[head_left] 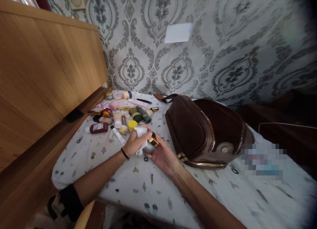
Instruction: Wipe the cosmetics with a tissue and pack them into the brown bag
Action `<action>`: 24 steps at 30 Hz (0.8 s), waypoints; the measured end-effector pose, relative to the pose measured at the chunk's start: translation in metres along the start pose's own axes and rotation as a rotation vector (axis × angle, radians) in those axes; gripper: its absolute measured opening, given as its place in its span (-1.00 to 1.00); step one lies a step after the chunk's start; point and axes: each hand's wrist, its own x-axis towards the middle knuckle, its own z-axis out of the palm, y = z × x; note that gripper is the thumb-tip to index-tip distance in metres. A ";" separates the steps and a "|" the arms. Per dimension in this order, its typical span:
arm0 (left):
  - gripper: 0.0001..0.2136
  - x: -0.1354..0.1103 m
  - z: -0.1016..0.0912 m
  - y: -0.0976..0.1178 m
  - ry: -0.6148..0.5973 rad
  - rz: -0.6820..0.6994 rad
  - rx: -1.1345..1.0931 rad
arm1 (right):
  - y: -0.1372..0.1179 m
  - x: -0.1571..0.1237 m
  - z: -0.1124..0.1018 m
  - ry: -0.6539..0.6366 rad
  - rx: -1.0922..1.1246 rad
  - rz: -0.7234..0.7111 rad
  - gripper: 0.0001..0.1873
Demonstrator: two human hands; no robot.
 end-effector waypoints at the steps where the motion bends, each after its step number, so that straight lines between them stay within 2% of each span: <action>1: -0.67 0.001 0.000 -0.001 0.020 0.000 0.000 | 0.000 -0.001 0.000 0.003 -0.008 0.003 -0.75; 5: -0.59 0.004 -0.002 -0.003 0.089 -0.032 -0.062 | 0.000 -0.003 -0.001 0.002 -0.062 0.008 -0.68; 10: -0.47 0.002 0.000 0.003 -0.149 -0.154 -0.171 | 0.001 -0.002 -0.003 0.033 -0.079 -0.010 -0.64; 12: -0.49 0.000 0.001 0.006 -0.166 -0.154 -0.197 | 0.001 -0.001 -0.002 0.048 -0.068 -0.010 -0.61; 15: -0.50 -0.001 0.003 0.007 -0.085 -0.138 -0.210 | 0.001 -0.001 0.000 0.016 -0.066 0.002 -0.58; 20: -0.53 0.002 0.002 0.005 0.152 -0.095 -0.229 | 0.003 -0.002 0.002 -0.038 -0.083 -0.053 -0.63; 24: -0.54 0.007 -0.001 0.001 0.198 -0.155 -0.277 | 0.005 -0.002 0.001 -0.024 -0.093 -0.080 -0.69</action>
